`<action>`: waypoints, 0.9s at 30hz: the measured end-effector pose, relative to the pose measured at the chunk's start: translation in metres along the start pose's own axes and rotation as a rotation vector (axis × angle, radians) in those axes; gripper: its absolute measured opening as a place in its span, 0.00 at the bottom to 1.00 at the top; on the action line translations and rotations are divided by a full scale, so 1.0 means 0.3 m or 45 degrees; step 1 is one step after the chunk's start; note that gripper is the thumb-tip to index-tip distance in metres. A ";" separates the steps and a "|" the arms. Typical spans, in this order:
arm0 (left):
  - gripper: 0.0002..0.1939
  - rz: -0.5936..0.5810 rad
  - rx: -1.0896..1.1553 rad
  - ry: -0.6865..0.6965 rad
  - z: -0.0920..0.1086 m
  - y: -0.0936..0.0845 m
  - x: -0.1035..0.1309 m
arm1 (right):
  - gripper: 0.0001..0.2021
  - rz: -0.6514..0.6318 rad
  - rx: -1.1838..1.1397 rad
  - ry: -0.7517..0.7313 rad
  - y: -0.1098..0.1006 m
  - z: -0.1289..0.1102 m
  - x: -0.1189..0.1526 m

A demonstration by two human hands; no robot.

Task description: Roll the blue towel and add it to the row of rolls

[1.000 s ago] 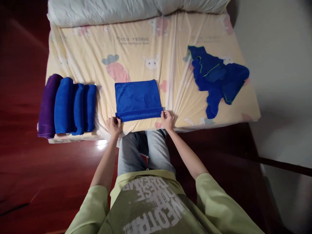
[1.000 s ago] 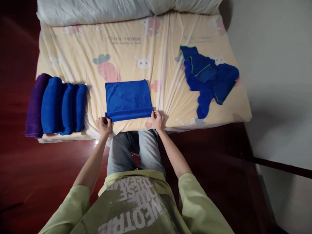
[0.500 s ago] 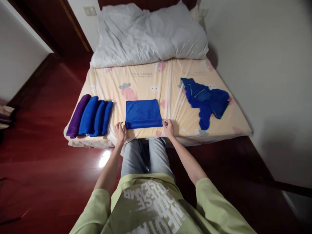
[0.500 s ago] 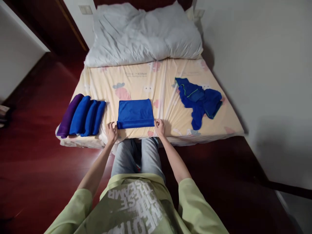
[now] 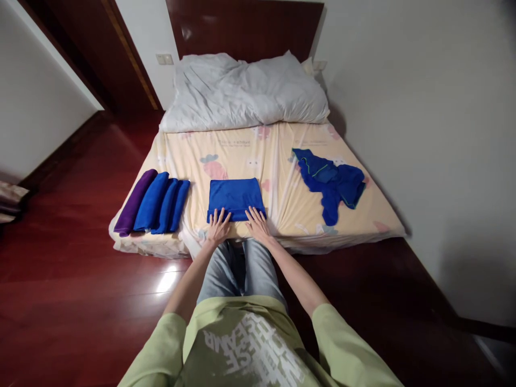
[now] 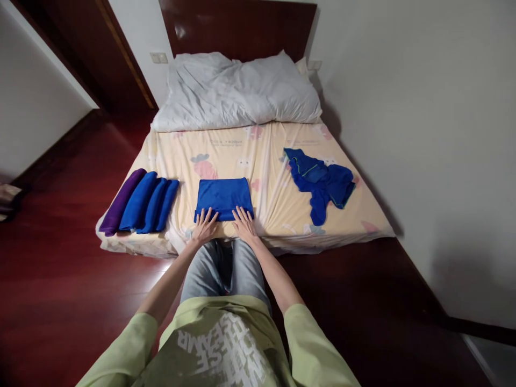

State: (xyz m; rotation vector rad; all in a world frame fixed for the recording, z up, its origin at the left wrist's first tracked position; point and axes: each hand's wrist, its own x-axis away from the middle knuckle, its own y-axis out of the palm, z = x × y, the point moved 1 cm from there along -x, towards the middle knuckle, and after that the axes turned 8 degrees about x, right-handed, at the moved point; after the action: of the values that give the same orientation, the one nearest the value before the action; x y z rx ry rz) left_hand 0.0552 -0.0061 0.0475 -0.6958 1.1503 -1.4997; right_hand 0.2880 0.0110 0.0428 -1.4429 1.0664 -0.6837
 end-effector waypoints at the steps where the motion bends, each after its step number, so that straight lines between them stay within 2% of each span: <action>1: 0.31 -0.007 0.002 -0.024 -0.008 0.008 -0.002 | 0.30 -0.036 0.014 0.021 0.017 0.005 -0.002; 6: 0.31 0.012 0.063 -0.067 -0.045 0.046 -0.013 | 0.30 -0.102 0.065 0.073 0.066 0.023 -0.002; 15: 0.30 -0.006 0.058 -0.022 -0.073 0.024 -0.042 | 0.30 -0.071 0.038 0.011 0.029 0.071 -0.029; 21: 0.30 0.002 0.010 -0.095 -0.098 0.043 -0.083 | 0.44 -0.144 0.087 -0.008 0.026 0.099 -0.055; 27: 0.30 0.021 0.019 -0.121 -0.099 0.059 -0.085 | 0.45 -0.117 0.118 0.020 0.037 0.084 -0.044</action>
State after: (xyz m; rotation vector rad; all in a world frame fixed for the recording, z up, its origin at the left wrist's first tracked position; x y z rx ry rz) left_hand 0.0426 0.0277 0.0242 -0.7378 1.0697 -1.4448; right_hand 0.3021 0.0346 0.0299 -1.4149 0.9731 -0.8011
